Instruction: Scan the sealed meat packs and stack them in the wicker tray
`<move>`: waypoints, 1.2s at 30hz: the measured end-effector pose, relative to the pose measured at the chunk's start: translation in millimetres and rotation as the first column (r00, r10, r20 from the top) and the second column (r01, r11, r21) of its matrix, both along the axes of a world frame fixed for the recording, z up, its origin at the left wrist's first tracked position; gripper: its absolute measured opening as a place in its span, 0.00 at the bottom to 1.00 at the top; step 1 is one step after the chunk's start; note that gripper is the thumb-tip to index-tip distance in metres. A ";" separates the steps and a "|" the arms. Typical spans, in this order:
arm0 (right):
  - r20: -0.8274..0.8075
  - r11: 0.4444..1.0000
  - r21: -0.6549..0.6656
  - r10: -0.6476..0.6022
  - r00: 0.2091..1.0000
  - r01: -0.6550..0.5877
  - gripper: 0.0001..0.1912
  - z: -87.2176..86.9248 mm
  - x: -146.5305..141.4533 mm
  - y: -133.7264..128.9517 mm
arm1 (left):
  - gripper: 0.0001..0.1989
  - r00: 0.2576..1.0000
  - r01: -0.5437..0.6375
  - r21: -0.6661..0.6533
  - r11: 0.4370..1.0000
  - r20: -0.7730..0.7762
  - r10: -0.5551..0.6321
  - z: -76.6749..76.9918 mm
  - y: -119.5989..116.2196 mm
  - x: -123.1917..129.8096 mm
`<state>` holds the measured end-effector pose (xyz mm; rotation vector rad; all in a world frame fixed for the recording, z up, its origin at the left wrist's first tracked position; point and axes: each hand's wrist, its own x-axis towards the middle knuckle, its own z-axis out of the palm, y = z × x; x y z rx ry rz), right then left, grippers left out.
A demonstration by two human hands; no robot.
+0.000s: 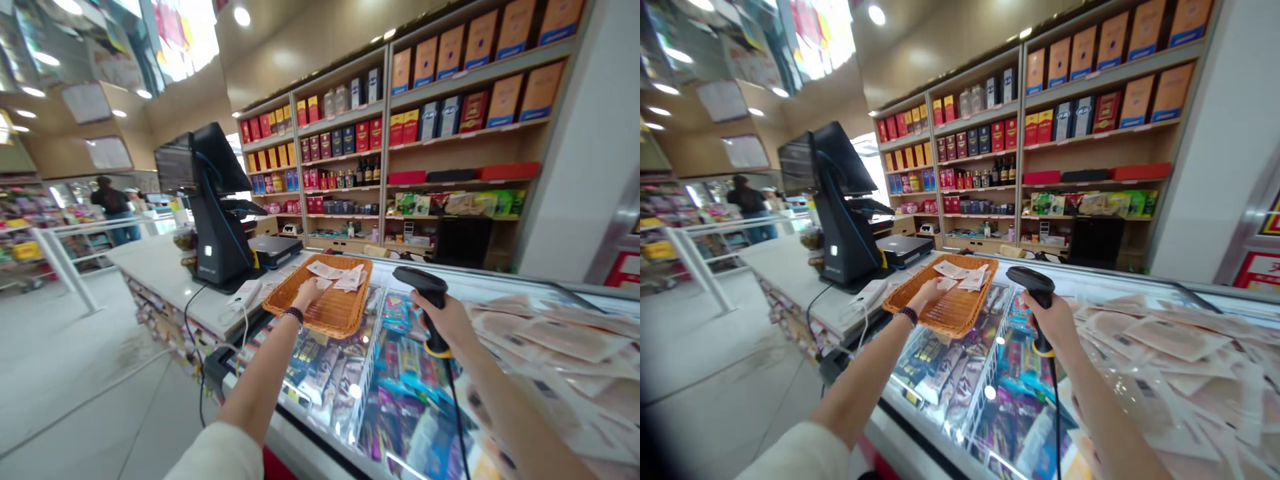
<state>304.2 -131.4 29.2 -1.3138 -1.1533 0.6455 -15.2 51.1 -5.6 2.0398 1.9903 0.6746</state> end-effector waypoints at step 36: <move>0.192 0.997 -0.081 0.034 0.981 -0.019 0.25 -26.8 -10.5 12.0 | 0.38 0.960 -0.209 -0.185 0.960 -0.227 0.165 -21.8 36.7 -27.0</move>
